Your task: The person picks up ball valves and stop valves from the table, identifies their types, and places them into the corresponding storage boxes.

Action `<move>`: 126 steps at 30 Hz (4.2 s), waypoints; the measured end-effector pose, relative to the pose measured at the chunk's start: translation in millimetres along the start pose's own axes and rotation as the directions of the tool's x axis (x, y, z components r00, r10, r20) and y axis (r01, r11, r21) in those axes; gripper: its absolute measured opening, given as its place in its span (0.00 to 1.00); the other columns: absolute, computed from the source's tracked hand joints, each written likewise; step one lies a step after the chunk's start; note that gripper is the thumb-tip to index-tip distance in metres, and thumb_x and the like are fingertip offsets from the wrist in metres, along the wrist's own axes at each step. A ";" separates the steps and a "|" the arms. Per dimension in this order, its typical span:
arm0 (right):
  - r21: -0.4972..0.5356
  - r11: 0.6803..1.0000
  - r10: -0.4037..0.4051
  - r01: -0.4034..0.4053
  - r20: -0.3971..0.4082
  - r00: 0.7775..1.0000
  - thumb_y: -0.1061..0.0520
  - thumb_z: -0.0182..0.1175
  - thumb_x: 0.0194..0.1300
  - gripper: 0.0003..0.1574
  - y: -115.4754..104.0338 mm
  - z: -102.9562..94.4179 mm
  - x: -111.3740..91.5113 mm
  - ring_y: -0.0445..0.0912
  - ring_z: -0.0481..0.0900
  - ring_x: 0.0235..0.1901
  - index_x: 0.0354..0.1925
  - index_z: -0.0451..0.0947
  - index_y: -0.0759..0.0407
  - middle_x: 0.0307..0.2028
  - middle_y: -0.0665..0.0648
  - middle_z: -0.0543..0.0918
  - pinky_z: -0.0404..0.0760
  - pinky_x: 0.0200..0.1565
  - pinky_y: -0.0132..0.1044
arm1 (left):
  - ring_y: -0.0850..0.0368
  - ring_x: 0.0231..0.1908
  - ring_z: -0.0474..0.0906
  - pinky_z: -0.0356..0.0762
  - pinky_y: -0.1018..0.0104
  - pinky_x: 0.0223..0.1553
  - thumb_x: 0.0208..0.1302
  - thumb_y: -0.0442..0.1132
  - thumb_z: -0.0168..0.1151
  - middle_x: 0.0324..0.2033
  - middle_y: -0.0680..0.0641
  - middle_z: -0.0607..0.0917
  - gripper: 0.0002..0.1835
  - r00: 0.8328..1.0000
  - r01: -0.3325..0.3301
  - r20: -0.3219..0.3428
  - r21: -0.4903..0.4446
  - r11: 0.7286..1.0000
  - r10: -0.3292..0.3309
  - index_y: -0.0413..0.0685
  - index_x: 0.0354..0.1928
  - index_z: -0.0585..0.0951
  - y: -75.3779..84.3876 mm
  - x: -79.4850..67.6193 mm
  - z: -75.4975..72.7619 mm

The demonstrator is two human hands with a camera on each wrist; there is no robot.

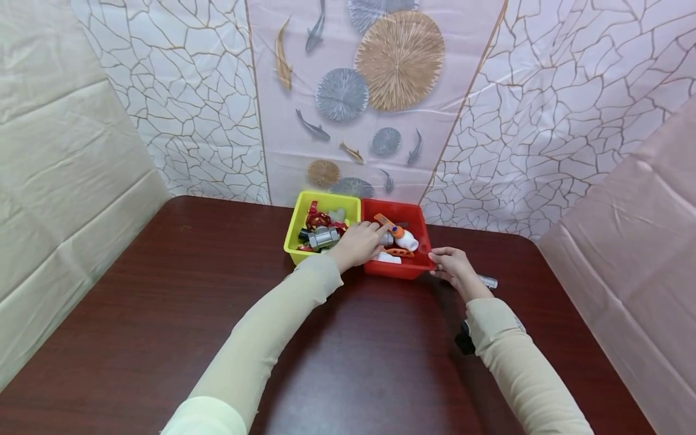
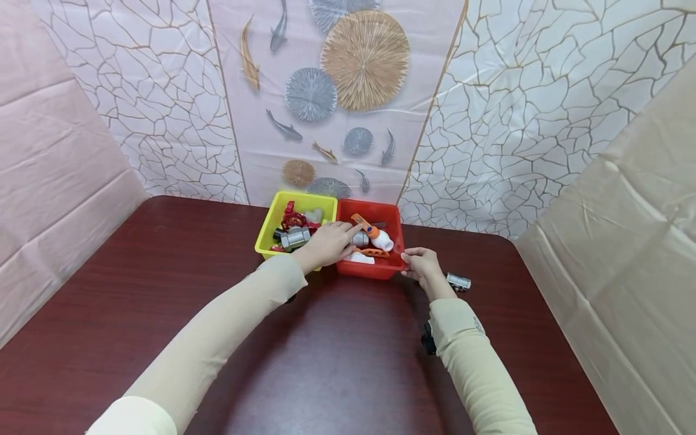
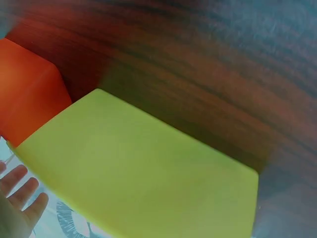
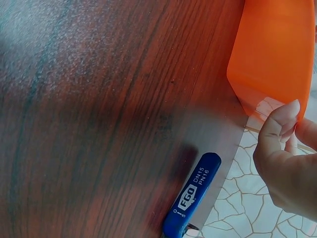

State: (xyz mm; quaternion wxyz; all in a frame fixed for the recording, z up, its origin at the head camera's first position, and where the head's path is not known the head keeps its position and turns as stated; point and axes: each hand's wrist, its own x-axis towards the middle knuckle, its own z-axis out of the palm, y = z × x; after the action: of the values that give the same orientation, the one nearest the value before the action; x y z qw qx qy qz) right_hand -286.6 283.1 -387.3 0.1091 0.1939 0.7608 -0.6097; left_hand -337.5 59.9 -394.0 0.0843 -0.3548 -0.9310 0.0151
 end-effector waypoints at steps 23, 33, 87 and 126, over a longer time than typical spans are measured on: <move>-0.004 1.000 -0.009 0.009 0.002 1.000 0.61 0.50 0.69 0.28 1.7 -0.7 1.7 0.37 0.74 0.20 0.63 0.61 0.71 0.33 0.54 0.76 0.80 0.27 0.26 | 0.44 0.68 0.60 0.60 0.53 0.68 0.69 0.55 0.49 0.67 0.38 0.66 0.34 0.988 -0.154 -0.004 -0.106 0.982 0.154 0.43 0.70 0.61 -14.5 -58.5 4.5; -0.009 1.000 -0.002 0.002 -0.002 1.000 0.60 0.50 0.69 0.28 1.2 0.3 2.1 0.37 0.74 0.21 0.64 0.61 0.70 0.37 0.56 0.75 0.80 0.28 0.27 | 0.44 0.69 0.58 0.58 0.52 0.69 0.66 0.53 0.55 0.69 0.38 0.63 0.36 0.962 -0.271 -0.022 -0.011 0.963 0.271 0.40 0.69 0.61 -22.6 -77.4 13.0; -0.293 0.821 -0.462 0.490 0.163 0.872 0.59 0.61 0.62 0.19 23.7 -58.2 2.6 0.39 0.78 0.20 0.44 0.75 0.74 0.28 0.58 0.83 0.80 0.25 0.30 | 0.50 0.74 0.41 0.46 0.49 0.72 0.56 0.55 0.64 0.74 0.43 0.45 0.52 0.967 -0.187 0.123 -0.264 0.946 0.225 0.43 0.74 0.46 -25.1 -87.3 12.5; -0.829 0.516 -0.371 0.214 0.009 0.929 0.57 0.57 0.62 0.21 32.5 -90.0 1.5 0.65 0.76 0.40 0.43 0.74 0.76 0.41 0.75 0.78 0.75 0.39 0.53 | 0.48 0.73 0.44 0.41 0.49 0.73 0.57 0.49 0.64 0.74 0.41 0.47 0.49 0.972 -0.176 0.099 -0.300 0.938 0.215 0.41 0.73 0.48 -22.4 -88.8 11.1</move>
State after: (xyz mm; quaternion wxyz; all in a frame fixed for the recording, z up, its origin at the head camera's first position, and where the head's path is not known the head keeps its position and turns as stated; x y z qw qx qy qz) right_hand -267.6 376.5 -395.8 0.0168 0.0410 0.9829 -0.1788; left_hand -289.0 -15.4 -416.0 -0.0313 -0.4524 -0.8867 -0.0896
